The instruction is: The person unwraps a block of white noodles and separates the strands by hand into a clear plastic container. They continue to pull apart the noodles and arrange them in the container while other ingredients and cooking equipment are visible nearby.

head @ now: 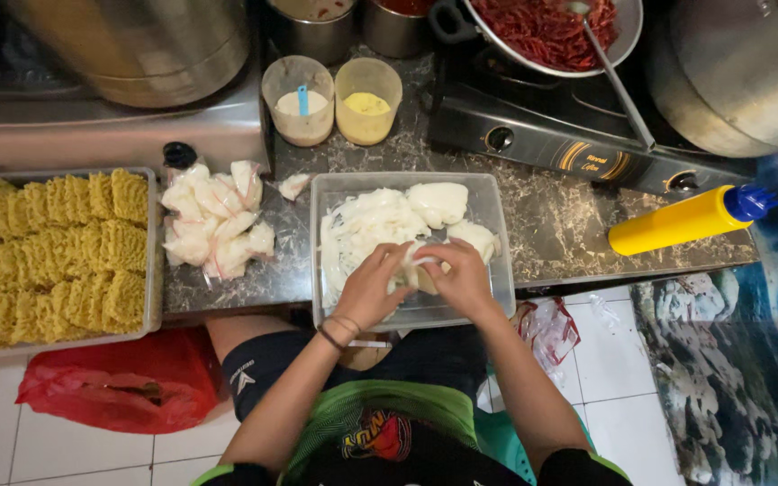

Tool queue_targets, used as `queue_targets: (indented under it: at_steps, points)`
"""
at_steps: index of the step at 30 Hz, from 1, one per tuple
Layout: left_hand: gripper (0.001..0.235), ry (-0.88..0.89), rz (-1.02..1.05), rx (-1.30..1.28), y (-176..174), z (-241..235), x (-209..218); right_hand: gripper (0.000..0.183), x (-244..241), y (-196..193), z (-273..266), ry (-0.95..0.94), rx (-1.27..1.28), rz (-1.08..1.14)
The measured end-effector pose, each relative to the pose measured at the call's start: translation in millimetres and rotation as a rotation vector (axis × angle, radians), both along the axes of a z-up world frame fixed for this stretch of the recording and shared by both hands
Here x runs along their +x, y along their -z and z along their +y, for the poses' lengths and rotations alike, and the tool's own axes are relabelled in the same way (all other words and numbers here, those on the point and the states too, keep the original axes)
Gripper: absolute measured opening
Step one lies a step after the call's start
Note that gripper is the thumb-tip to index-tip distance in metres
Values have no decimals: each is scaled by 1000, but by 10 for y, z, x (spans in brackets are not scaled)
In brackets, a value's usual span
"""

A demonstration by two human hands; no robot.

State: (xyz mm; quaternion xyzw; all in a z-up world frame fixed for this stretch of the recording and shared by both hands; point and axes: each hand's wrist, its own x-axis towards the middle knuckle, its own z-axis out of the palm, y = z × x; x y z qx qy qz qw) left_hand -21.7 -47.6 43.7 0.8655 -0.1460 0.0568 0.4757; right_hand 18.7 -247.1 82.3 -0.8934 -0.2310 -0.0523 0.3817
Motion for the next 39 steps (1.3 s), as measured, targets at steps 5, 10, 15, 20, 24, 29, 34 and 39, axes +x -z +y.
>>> queue_targets:
  at_steps: [5,10,15,20,24,29,34,39]
  points:
    - [20,12,125,-37,92,-120,113,16,-12,-582,-10,25,206,-76]
    - [22,-5,103,50,214,-72,37,26,62,-1083,-103,19,362,-104]
    - [27,-3,129,70,281,-3,-48,47,242,-1187,-65,-74,110,-38]
    - [31,-31,240,68,281,167,-110,58,280,-539,52,-70,-609,360]
    - [31,-29,290,90,273,211,-95,57,-12,383,245,-21,-889,291]
    - [31,-9,352,105,285,163,-53,31,-80,863,54,-13,-827,180]
    - [61,43,80,-106,279,104,-32,42,-18,581,-55,73,-173,302]
    - [71,-25,123,-126,358,37,4,30,-41,270,116,8,262,200]
